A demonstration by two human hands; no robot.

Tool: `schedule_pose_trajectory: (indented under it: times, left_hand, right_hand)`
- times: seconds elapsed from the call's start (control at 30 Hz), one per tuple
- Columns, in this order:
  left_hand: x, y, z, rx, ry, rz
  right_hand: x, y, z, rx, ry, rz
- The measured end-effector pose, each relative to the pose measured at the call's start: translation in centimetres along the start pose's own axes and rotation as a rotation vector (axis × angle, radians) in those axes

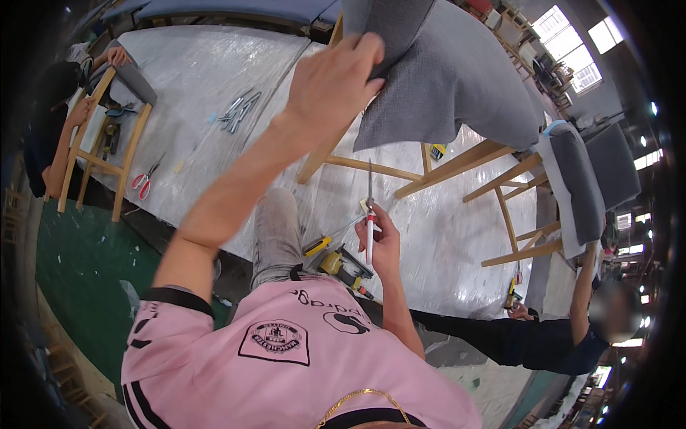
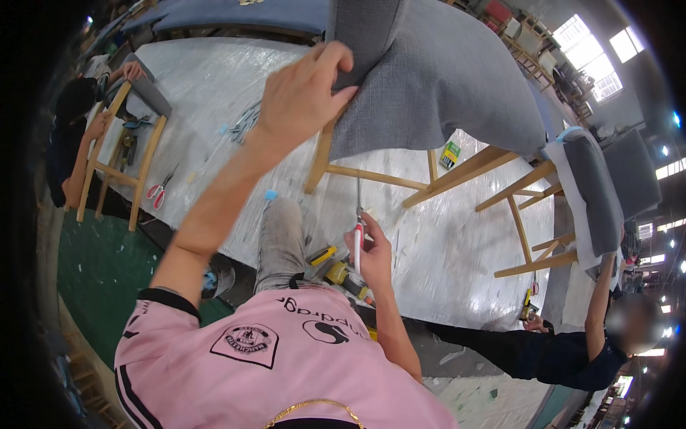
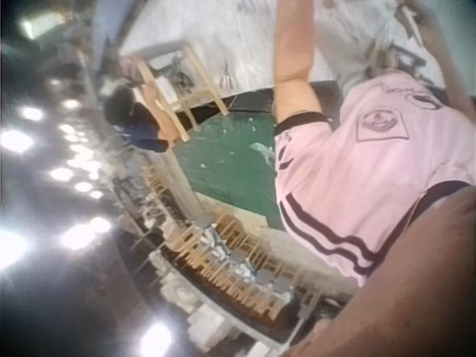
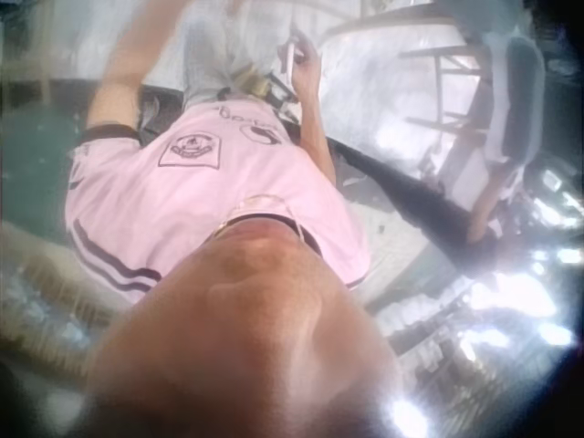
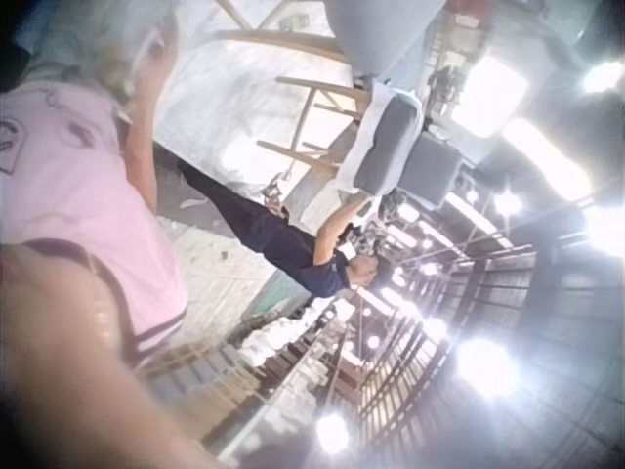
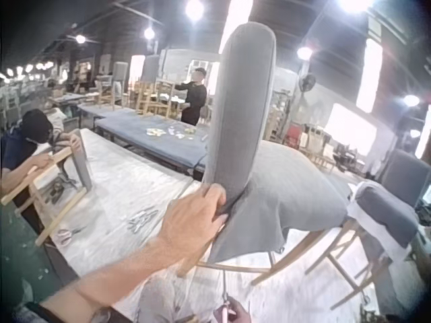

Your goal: The person wraps gray fabric around a wooden chair seat, trims excess with scissors, and secures the fabric using a staple gun. The person repeatedly adjusts the fabric and staples it to the underside of the seat.

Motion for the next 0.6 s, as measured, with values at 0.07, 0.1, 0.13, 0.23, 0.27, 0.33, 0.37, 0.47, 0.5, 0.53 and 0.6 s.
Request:
schedule_pose_trajectory:
  times: [0.07, 0.1, 0.13, 0.23, 0.27, 0.33, 0.37, 0.47, 0.5, 0.53, 0.6]
  left_hand:
    - [1.3, 2.3, 4.1, 0.216, -0.537, 0.242]
    - [1.4, 2.9, 5.6, 0.329, -0.801, 0.366]
    - [2.6, 2.4, 6.4, 0.314, -1.004, 0.331]
    - [5.6, 1.4, 9.9, 0.389, -1.344, -0.045]
    - [6.5, 0.8, 11.0, 0.455, -1.277, -0.357]
    - [7.5, -1.5, 12.2, 0.502, -1.200, -0.739]
    - [8.1, -1.9, 13.2, 0.492, -1.203, -0.810]
    - [9.2, -4.0, 12.3, 0.450, -1.154, -0.895]
    - [9.2, -4.4, 12.3, 0.436, -1.136, -0.901]
    - [9.1, -4.7, 12.4, 0.440, -1.133, -0.901]
    - [9.5, -5.0, 12.3, 0.452, -1.121, -0.893]
  right_hand:
    - [0.7, -1.0, -2.5, -0.073, 0.047, -0.024]
    - [1.0, -1.8, -3.8, -0.109, 0.072, -0.043]
    - [1.1, -2.6, -5.5, -0.078, 0.081, -0.080]
    - [2.1, -4.7, -8.4, -0.099, 0.154, -0.133]
    - [2.7, -5.0, -8.8, -0.075, 0.183, -0.104]
    - [3.7, -5.4, -9.4, -0.093, 0.251, -0.025]
    - [4.1, -5.7, -9.9, -0.098, 0.291, 0.007]
    - [5.3, -5.7, -10.3, -0.043, 0.328, 0.060]
    - [5.5, -5.5, -10.5, -0.027, 0.344, 0.088]
    - [5.9, -5.4, -10.7, -0.064, 0.356, 0.096]
    - [6.3, -5.2, -11.9, -0.061, 0.363, 0.127]
Point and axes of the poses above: each hand's wrist, its own x-axis towards the middle knuckle, its own y-axis out of the back of the hand, z = x × y, the point moved 8 cm from there along x, towards the middle knuckle, and after that the axes turned 2 degrees about -z, right-handed, at the moved point
